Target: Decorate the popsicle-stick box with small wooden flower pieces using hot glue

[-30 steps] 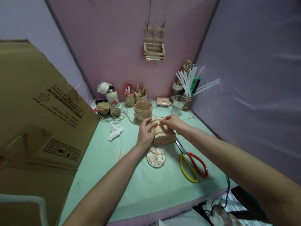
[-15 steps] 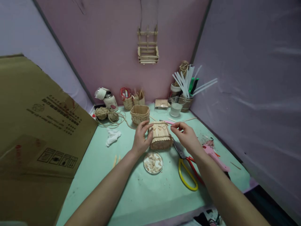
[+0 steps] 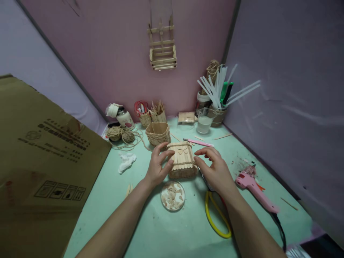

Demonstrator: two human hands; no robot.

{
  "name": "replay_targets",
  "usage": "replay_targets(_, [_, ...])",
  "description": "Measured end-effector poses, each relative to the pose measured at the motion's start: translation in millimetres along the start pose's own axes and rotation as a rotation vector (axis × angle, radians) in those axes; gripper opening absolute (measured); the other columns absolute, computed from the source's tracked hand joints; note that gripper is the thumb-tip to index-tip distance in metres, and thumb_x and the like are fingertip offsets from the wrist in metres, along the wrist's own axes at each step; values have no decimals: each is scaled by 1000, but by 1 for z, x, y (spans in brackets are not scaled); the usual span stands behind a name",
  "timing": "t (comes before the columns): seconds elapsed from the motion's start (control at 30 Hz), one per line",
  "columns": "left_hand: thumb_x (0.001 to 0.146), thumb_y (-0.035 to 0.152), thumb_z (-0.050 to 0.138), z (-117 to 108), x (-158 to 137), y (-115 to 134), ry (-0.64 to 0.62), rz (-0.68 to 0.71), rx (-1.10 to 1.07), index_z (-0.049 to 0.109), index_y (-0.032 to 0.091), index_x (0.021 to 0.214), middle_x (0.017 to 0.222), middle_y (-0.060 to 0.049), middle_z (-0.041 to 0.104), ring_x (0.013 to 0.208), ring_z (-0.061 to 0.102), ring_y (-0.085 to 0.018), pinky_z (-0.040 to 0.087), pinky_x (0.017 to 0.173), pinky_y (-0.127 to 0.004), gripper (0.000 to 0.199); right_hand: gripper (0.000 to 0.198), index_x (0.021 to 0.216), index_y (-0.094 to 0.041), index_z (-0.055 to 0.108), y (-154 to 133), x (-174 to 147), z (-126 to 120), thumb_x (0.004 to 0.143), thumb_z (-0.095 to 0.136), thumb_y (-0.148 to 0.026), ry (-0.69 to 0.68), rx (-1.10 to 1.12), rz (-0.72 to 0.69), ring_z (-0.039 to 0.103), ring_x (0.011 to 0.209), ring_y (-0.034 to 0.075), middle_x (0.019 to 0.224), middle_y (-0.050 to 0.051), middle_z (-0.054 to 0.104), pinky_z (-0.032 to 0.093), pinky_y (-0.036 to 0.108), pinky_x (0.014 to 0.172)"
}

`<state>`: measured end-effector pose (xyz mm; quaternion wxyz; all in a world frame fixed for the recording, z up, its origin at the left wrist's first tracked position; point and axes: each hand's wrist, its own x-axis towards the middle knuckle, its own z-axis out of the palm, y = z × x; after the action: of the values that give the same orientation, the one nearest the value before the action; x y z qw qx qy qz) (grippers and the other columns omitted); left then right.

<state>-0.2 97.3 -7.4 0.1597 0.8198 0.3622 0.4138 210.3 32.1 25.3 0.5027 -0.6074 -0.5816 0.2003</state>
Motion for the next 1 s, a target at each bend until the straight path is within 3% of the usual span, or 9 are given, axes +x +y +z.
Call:
replay_targets(0.37, [93,43,46,0,1,0,-20,15,23,63,25,111,133,-11,50,126,45,-28,40,103,-47,30,11,89,-24,63,4,-6,-6,86,56,-33,-29,29,-2,55,97,24,98,5,63,41,38,83])
replay_targets(0.57, [92,48,45,0,1,0,13,34,-6,49,27,131,135,-13,49,128,44,-29,36,107,-51,44,11,89,-25,62,3,-7,-8,86,56,-34,-22,44,7,55,97,24,99,5,63,41,38,82])
replay_targets(0.83, [93,47,43,0,2,-1,-20,49,73,60,26,113,132,-11,50,126,42,-29,37,104,-49,34,10,90,-25,62,5,-8,-11,87,56,-33,-36,54,18,55,99,24,99,5,62,41,36,80])
replay_targets(1.0, [93,47,44,0,3,-1,7,50,53,59,27,115,134,-11,49,126,42,-28,37,105,-50,34,10,90,-25,62,4,-8,-13,87,56,-33,-39,55,25,54,100,24,100,5,62,41,37,81])
